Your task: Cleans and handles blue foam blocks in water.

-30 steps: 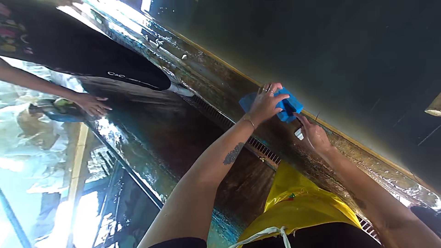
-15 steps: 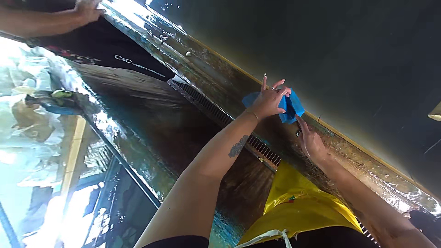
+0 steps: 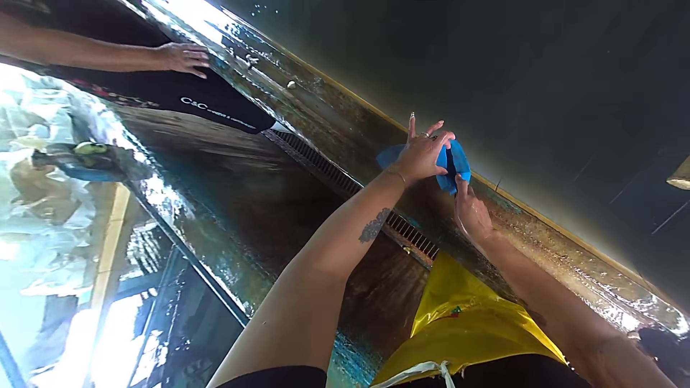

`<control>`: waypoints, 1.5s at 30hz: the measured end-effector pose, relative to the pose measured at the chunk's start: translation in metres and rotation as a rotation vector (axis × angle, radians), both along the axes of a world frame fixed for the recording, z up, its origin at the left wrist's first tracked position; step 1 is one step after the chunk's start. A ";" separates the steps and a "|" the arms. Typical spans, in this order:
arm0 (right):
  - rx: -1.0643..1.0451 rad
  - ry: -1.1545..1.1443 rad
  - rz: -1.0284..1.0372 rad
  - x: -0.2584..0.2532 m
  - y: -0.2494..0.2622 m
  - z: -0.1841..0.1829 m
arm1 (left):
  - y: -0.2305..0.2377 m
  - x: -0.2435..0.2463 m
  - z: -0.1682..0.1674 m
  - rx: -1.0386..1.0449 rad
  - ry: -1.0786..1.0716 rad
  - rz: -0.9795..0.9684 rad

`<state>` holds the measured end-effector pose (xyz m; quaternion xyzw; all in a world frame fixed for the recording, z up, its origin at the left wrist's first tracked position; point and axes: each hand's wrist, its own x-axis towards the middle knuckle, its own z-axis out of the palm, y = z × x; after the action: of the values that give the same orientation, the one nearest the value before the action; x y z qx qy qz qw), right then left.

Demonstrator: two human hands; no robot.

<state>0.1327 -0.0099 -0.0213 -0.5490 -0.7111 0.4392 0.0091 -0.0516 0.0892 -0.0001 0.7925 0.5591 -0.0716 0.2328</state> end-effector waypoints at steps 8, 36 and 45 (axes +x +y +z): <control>-0.110 -0.009 0.021 0.023 -0.018 0.007 | 0.004 0.003 0.002 -0.029 0.035 -0.021; 0.067 0.070 0.222 0.090 0.029 0.002 | -0.004 -0.002 0.011 -0.142 -0.040 -0.294; -0.002 0.039 0.075 0.053 -0.022 0.022 | 0.014 0.023 0.019 -0.350 0.227 -0.224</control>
<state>0.1861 -0.0314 0.0003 -0.5134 -0.7303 0.4506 0.0059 -0.0284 0.1029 0.0191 0.7842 0.4692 -0.2812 0.2928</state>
